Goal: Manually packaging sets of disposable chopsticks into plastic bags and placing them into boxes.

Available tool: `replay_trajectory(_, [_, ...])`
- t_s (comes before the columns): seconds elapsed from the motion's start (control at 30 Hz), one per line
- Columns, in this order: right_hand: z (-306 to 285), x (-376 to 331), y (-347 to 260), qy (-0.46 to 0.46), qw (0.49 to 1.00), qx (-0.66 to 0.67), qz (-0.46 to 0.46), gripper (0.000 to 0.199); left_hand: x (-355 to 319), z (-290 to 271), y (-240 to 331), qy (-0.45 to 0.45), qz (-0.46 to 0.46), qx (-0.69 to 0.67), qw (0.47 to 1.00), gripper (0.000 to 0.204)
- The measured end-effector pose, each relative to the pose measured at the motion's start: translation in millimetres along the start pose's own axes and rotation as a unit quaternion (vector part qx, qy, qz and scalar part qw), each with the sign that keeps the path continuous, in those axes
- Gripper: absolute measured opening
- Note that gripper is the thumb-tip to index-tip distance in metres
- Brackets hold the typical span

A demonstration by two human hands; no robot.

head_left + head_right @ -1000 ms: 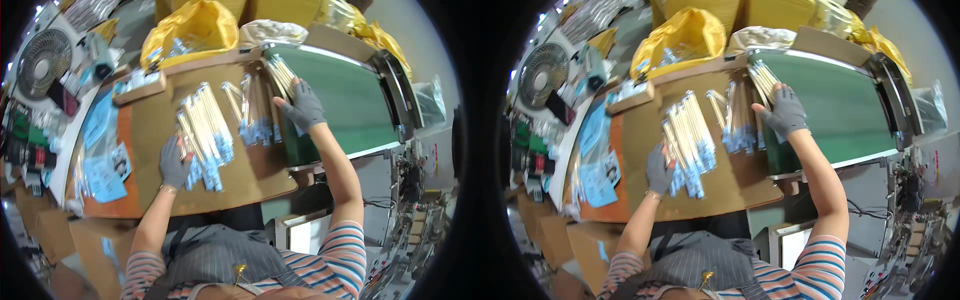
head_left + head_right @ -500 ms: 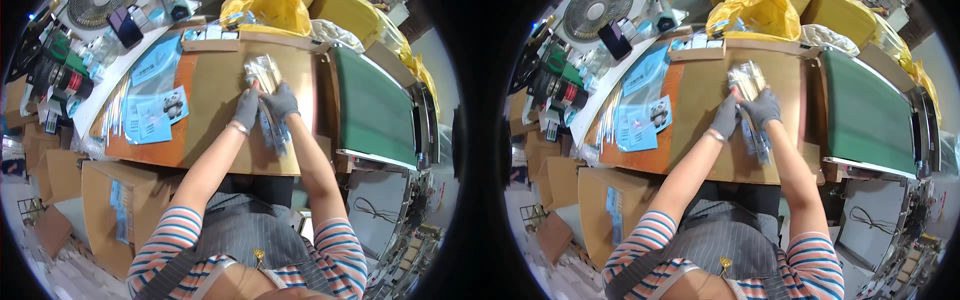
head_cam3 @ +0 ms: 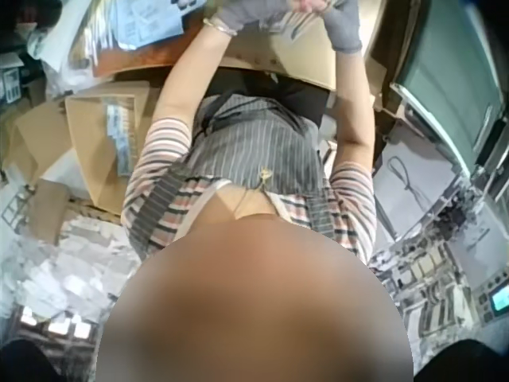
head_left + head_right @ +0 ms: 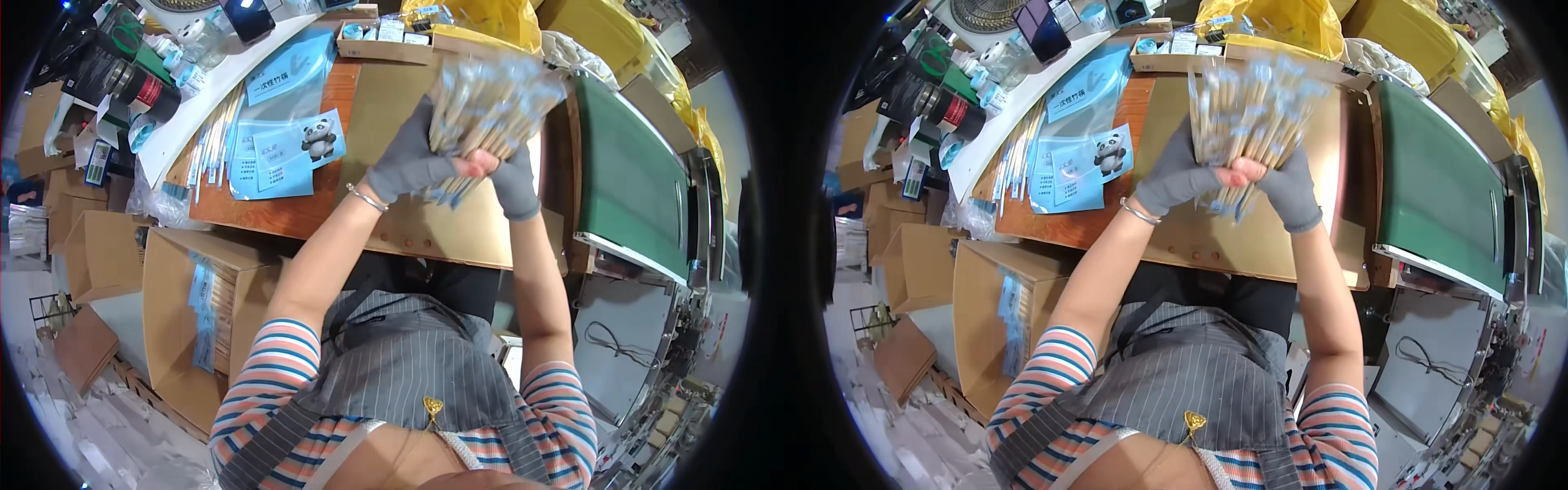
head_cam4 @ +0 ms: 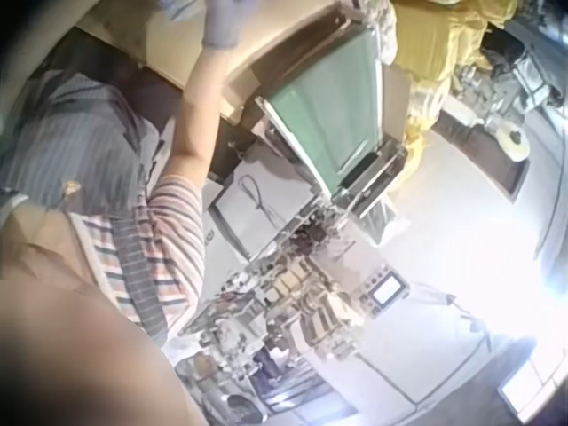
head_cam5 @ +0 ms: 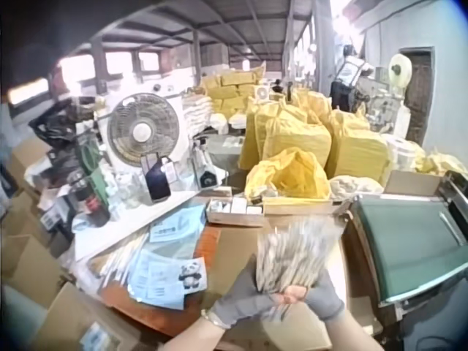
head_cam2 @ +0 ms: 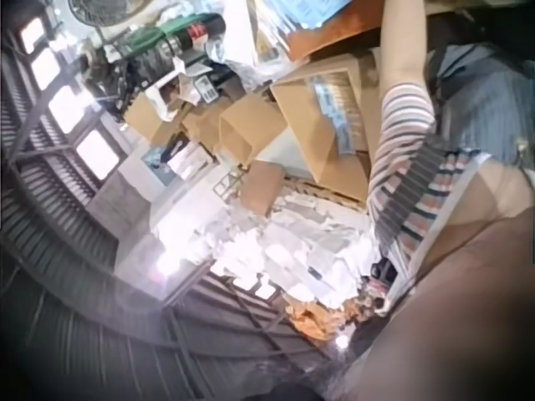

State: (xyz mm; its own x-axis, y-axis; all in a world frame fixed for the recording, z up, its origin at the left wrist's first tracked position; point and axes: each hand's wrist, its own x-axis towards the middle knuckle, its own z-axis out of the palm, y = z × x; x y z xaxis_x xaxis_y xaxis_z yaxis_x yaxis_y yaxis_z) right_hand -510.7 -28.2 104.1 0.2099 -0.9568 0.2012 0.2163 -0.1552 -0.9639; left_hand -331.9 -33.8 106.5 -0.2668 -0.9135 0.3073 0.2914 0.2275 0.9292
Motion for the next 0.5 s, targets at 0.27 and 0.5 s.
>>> replay_trajectory(0.27, [58.6,-45.8,-42.8,0.005,0.996,-0.006,0.092,0.077,-40.2,-6.3,-9.0,-0.139,-0.057,0.154,0.977,0.068])
replay_trajectory(0.5, [46.9,-72.2,-21.5,-0.198,0.920,0.114,0.319,0.028,-161.1,32.8,-46.0,-0.056,-0.343,-0.279,0.895,0.048])
